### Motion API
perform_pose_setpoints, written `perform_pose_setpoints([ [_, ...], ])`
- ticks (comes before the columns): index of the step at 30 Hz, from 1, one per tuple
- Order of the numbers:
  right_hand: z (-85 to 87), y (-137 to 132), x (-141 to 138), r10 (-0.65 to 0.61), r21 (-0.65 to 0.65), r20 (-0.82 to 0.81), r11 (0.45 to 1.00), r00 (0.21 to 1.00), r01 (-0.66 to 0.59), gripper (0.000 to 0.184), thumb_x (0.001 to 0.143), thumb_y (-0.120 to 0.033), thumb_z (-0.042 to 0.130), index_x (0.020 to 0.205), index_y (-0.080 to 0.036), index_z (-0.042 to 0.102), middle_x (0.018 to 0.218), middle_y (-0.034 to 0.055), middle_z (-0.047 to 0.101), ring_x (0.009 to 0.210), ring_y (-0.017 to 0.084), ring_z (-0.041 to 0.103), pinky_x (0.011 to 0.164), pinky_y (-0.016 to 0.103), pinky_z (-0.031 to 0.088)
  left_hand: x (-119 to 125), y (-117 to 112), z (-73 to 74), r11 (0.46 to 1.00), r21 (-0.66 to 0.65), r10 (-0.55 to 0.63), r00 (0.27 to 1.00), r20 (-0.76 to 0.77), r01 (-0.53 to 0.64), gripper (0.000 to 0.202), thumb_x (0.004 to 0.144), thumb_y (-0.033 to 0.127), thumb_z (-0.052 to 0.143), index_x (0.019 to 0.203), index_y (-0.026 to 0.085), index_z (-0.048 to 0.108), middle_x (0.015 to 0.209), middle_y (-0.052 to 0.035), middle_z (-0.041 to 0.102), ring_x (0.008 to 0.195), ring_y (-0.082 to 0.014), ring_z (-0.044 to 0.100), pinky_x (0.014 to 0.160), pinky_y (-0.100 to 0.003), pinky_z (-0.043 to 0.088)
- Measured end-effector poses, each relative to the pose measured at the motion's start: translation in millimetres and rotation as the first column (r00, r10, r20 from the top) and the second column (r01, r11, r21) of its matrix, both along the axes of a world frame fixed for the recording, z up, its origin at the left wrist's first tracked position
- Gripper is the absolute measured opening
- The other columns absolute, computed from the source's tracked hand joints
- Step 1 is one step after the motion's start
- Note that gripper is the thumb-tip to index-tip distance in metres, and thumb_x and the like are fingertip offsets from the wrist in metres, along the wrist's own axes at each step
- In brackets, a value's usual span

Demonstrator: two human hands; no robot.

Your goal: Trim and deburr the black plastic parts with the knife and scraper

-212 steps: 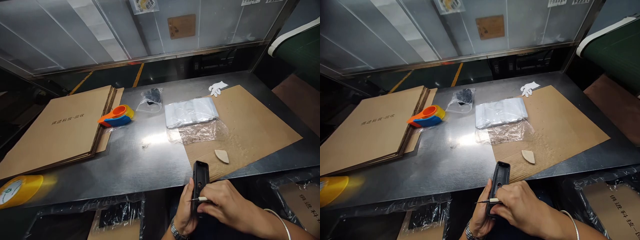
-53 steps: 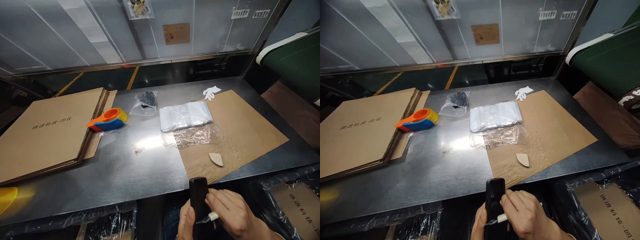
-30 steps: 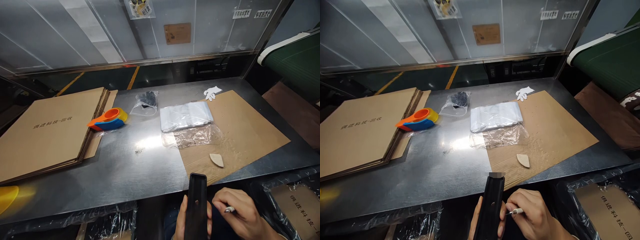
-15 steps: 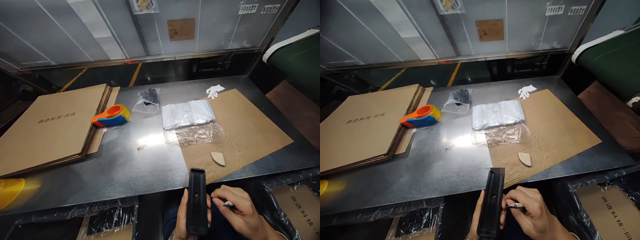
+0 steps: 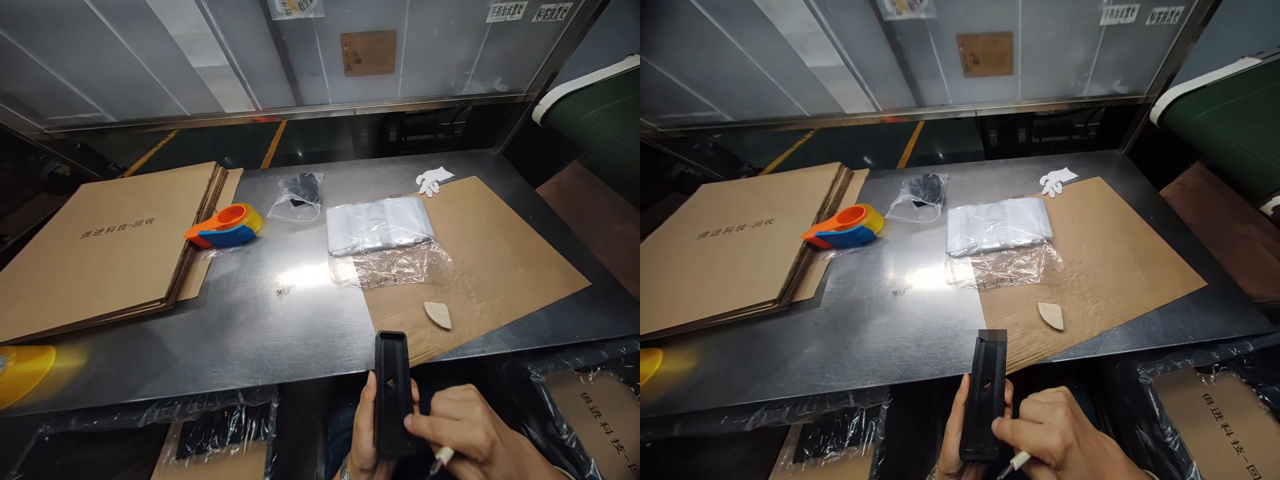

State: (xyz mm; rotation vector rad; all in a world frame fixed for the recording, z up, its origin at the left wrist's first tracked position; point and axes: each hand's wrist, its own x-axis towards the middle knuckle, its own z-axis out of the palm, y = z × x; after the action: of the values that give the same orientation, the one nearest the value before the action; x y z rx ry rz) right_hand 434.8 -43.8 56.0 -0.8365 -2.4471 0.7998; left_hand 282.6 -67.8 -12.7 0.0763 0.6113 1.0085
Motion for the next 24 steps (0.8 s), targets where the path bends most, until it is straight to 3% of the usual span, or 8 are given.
perform_pose_setpoints([
  [5, 0.3, -2, 0, 0.070, -0.228, -0.169, 0.967, 0.983, -0.109, 0.038, 0.097, -0.026, 0.031, 0.090, -0.013, 0.066, 0.055, 0.0014, 0.056, 0.049, 0.011, 0.050, 0.050, 0.025, 0.036, -2, 4, 2.8, 0.995, -0.092, -0.044, 0.999, -0.026, 0.041, 0.068, 0.083, 0.066, 0.033, 0.076, 0.006, 0.065, 0.053, -0.0071, 0.056, 0.045, -0.0100, 0.050, 0.044, -0.018, 0.040],
  [9, -1.9, -2, 5, -0.124, -0.374, -0.257, 0.927, 0.958, 0.020, 0.021, 0.090, -0.018, 0.044, 0.090, -0.017, 0.065, 0.067, 0.0018, 0.064, 0.056, 0.010, 0.056, 0.054, 0.021, 0.041, -2, 8, 8.2, 0.994, -0.106, 0.000, 0.999, 0.050, 0.006, 0.059, 0.087, 0.058, 0.038, 0.075, 0.007, 0.066, 0.067, -0.0062, 0.060, 0.048, -0.0087, 0.053, 0.042, -0.017, 0.044],
  [12, 0.2, 2, 8, -0.203, -0.451, -0.254, 0.890, 0.946, 0.070, 0.020, 0.087, -0.012, 0.048, 0.097, -0.021, 0.064, 0.081, 0.0014, 0.069, 0.066, 0.010, 0.061, 0.062, 0.019, 0.046, -1, 7, 7.5, 0.994, -0.111, -0.008, 0.995, 0.097, 0.019, 0.057, 0.087, 0.057, 0.039, 0.076, 0.007, 0.066, 0.068, -0.0060, 0.060, 0.048, -0.0086, 0.054, 0.040, -0.016, 0.045],
  [20, 1.1, 10, 7, -0.191, -0.450, -0.228, 0.890, 0.955, 0.071, 0.014, 0.090, -0.018, 0.049, 0.092, -0.018, 0.062, 0.069, -0.0003, 0.062, 0.060, 0.009, 0.056, 0.061, 0.018, 0.046, 1, 8, 7.4, 0.992, -0.122, 0.010, 0.984, 0.179, 0.012, 0.051, 0.091, 0.048, 0.038, 0.078, 0.007, 0.066, 0.069, -0.0064, 0.062, 0.048, -0.0087, 0.056, 0.039, -0.015, 0.046],
  [24, -2.4, 9, 7, -0.194, -0.467, -0.209, 0.881, 0.959, 0.077, 0.014, 0.091, -0.020, 0.049, 0.090, -0.018, 0.062, 0.069, 0.0000, 0.062, 0.060, 0.009, 0.054, 0.062, 0.019, 0.046, 3, 11, 10.7, 0.992, -0.124, 0.021, 0.987, 0.158, -0.001, 0.057, 0.092, 0.050, 0.032, 0.076, 0.007, 0.066, 0.068, -0.0074, 0.062, 0.046, -0.0088, 0.056, 0.036, -0.015, 0.044],
])
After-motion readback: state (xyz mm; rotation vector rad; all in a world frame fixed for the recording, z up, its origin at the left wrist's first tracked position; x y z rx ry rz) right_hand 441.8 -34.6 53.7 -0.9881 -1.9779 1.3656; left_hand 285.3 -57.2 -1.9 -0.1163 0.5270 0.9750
